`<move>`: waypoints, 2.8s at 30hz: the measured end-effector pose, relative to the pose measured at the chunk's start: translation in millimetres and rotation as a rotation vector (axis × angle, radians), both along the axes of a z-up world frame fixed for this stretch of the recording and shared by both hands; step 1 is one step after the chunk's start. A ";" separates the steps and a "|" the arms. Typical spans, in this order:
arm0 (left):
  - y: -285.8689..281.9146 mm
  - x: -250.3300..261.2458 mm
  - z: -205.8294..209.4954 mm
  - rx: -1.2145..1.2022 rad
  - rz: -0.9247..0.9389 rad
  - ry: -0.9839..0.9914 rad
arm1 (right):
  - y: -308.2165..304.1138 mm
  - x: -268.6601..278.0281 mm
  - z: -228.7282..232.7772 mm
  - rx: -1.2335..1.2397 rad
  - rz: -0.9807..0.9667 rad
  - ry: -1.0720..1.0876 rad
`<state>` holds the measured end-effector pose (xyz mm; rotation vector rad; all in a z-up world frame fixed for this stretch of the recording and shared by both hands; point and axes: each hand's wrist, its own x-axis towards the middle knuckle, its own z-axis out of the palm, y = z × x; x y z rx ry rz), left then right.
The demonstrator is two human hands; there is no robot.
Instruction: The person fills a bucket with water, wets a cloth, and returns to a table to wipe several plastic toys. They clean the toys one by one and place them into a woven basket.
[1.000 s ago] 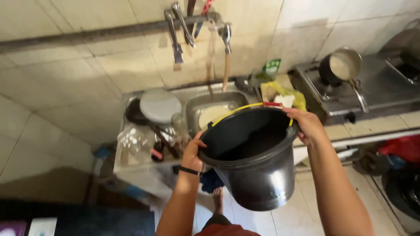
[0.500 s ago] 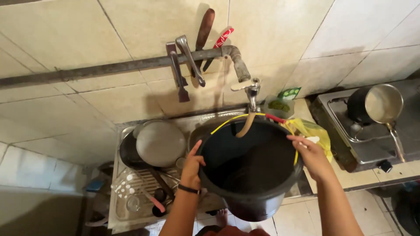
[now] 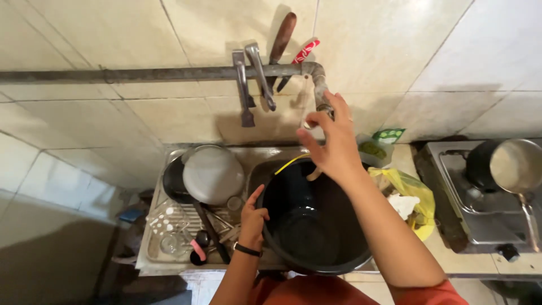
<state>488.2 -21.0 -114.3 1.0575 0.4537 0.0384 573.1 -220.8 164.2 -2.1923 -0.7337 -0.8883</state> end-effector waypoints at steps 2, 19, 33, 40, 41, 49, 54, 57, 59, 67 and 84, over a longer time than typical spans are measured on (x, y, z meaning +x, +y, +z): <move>3.0 0.2 -8.3 -0.002 0.036 -0.011 | -14.4 10.6 -2.5 0.141 0.121 0.152; -6.5 -40.8 20.3 0.073 0.164 -0.066 | -78.8 -19.5 -186.9 0.443 0.407 0.973; -10.5 -52.2 36.0 0.132 0.163 -0.038 | -51.7 14.2 -175.3 -0.141 -0.142 0.717; -18.4 -52.8 38.7 0.087 0.155 -0.088 | -39.7 -8.7 -140.8 0.331 0.342 1.064; -17.5 -52.1 39.3 0.094 0.153 -0.091 | -41.7 -11.4 -137.1 0.339 0.394 1.126; -16.9 -52.7 24.3 0.089 0.145 -0.113 | -86.3 -13.6 -95.4 0.048 0.549 1.171; -19.3 -54.1 22.3 0.105 0.156 -0.107 | -74.1 -15.2 -84.8 -0.529 0.005 0.948; -19.5 -59.5 27.9 0.112 0.156 -0.091 | -68.0 -16.0 -104.9 -0.427 -0.060 0.922; -18.9 -59.8 29.2 0.119 0.155 -0.080 | -79.0 -25.0 -110.8 -0.424 -0.075 0.864; -14.3 -56.1 34.8 0.063 0.176 -0.058 | -172.0 -67.7 -149.2 -0.453 -0.392 1.184; -102.7 -62.5 -50.5 -0.009 -0.383 -0.052 | -106.9 5.3 -127.8 0.689 -0.063 1.138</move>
